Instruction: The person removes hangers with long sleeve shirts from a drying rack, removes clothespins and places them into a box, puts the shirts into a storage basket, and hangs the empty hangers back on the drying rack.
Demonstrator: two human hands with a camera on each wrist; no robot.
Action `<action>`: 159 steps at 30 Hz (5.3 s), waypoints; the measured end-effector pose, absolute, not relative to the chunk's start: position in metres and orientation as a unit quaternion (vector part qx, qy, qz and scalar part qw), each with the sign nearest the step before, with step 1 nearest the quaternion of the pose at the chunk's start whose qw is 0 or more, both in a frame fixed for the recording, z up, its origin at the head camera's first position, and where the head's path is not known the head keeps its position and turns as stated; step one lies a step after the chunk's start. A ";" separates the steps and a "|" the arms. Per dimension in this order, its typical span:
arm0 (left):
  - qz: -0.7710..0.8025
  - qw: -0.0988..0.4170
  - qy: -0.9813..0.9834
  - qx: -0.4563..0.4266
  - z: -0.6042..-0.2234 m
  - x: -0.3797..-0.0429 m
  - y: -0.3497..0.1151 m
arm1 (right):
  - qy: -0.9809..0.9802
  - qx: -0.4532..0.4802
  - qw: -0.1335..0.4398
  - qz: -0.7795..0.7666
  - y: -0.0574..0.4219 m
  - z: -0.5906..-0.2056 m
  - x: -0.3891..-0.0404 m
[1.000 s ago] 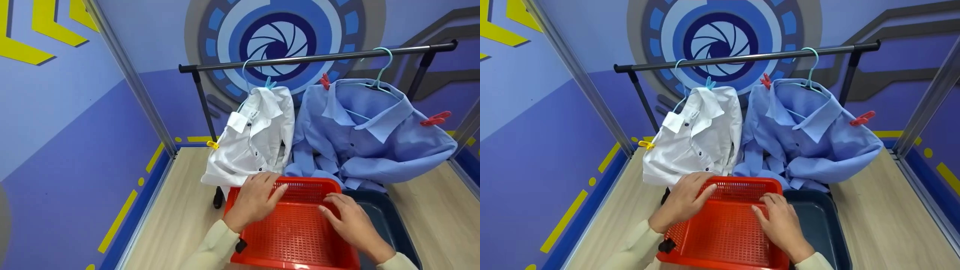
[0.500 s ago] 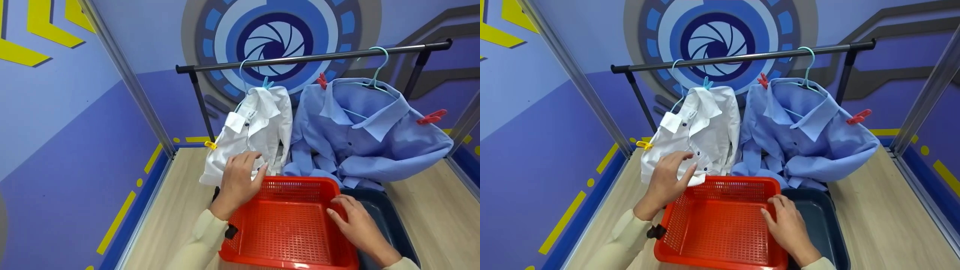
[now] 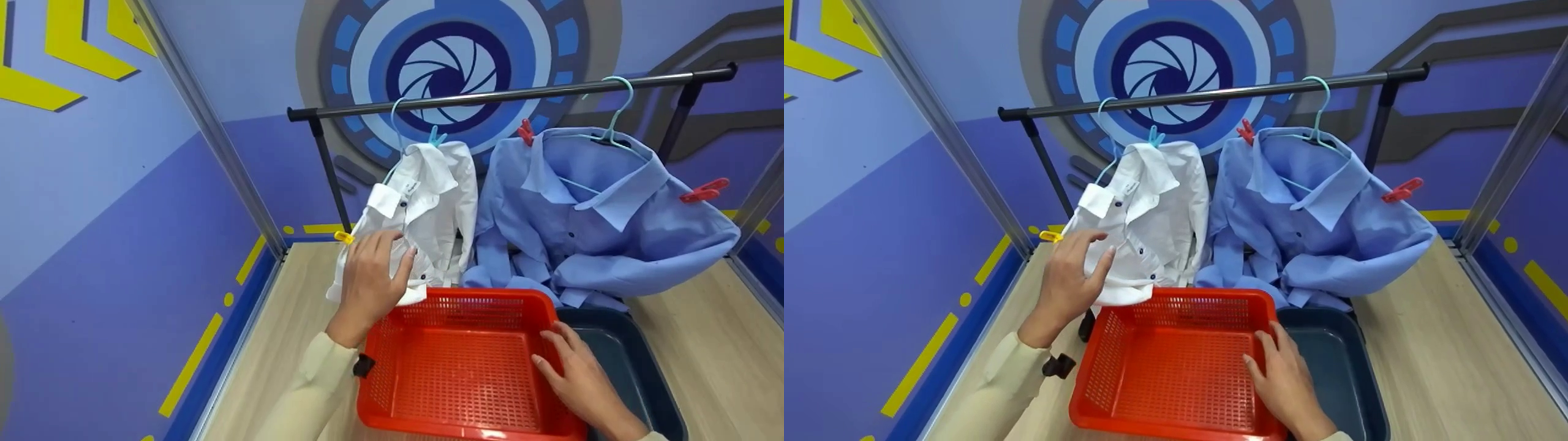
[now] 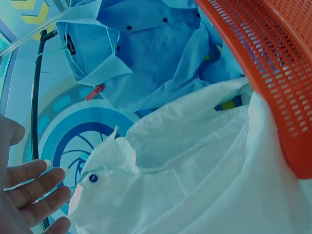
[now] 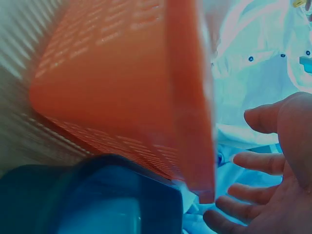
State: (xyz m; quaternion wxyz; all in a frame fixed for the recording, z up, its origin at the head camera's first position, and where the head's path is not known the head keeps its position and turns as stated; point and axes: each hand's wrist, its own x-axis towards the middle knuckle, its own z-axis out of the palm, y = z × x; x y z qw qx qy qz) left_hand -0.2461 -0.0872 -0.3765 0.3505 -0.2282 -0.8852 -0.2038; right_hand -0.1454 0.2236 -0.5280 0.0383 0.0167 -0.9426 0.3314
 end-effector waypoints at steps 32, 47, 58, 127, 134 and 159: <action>-0.178 0.377 -0.895 -0.159 -0.342 -0.276 -0.109 | -0.921 -0.019 -0.041 0.387 0.227 -0.560 -0.138; -0.158 0.306 -0.932 -0.113 -0.342 -0.286 -0.108 | -0.917 -0.040 -0.060 0.393 0.224 -0.559 -0.137; -0.091 0.298 -0.944 -0.111 -0.346 -0.294 -0.115 | -0.918 -0.020 0.004 0.395 0.223 -0.563 -0.133; -0.105 0.456 -0.866 -0.174 -0.346 -0.271 -0.133 | -0.912 -0.014 0.021 0.409 0.221 -0.563 -0.134; -0.113 0.462 -0.859 -0.188 -0.352 -0.261 -0.132 | -0.912 -0.015 0.015 0.409 0.221 -0.563 -0.134; -0.112 0.422 -0.876 -0.206 -0.380 -0.239 -0.133 | -0.910 -0.027 -0.002 0.413 0.222 -0.562 -0.133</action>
